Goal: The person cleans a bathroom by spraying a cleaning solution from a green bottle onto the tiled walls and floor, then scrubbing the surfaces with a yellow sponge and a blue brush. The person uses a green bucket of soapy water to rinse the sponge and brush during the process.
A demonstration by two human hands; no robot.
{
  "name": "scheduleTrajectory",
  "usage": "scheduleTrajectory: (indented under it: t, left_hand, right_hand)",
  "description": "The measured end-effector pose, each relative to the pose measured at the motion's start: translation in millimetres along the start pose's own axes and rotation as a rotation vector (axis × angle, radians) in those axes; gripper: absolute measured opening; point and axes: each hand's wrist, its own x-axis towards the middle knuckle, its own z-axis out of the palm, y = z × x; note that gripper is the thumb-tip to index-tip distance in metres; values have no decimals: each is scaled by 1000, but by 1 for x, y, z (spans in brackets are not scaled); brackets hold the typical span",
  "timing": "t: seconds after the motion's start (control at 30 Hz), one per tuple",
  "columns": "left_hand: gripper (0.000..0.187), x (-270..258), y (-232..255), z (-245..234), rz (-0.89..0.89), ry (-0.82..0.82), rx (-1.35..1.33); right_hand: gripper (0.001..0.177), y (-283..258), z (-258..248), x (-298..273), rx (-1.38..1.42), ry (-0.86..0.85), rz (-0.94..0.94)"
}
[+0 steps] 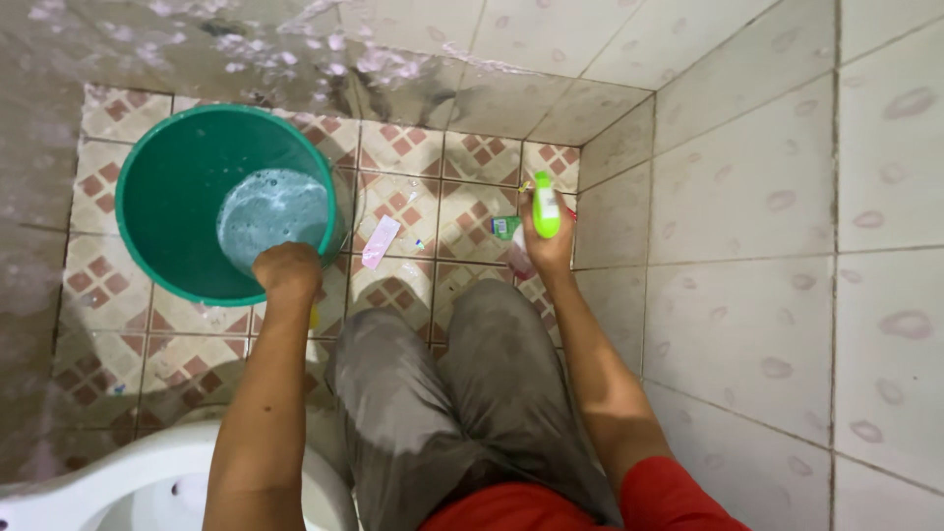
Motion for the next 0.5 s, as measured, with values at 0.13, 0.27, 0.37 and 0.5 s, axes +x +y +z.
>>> scheduleTrajectory:
  t: [0.13,0.27,0.37,0.5]
  left_hand:
    - [22,12,-1,4,-19,-65,1]
    - [24,16,-2,15,-15,21,-21]
    - [25,15,-2,14,-23,7,-23]
    - [24,9,1,0,-25,-84,1]
  right_hand:
    - [37,67,-14,14,-85,304,409]
    - [32,101,-60,19,-157,528,230]
    - [30,88,-79,21,-248,613,-96]
    - [26,60,-68,26,-15,376,76]
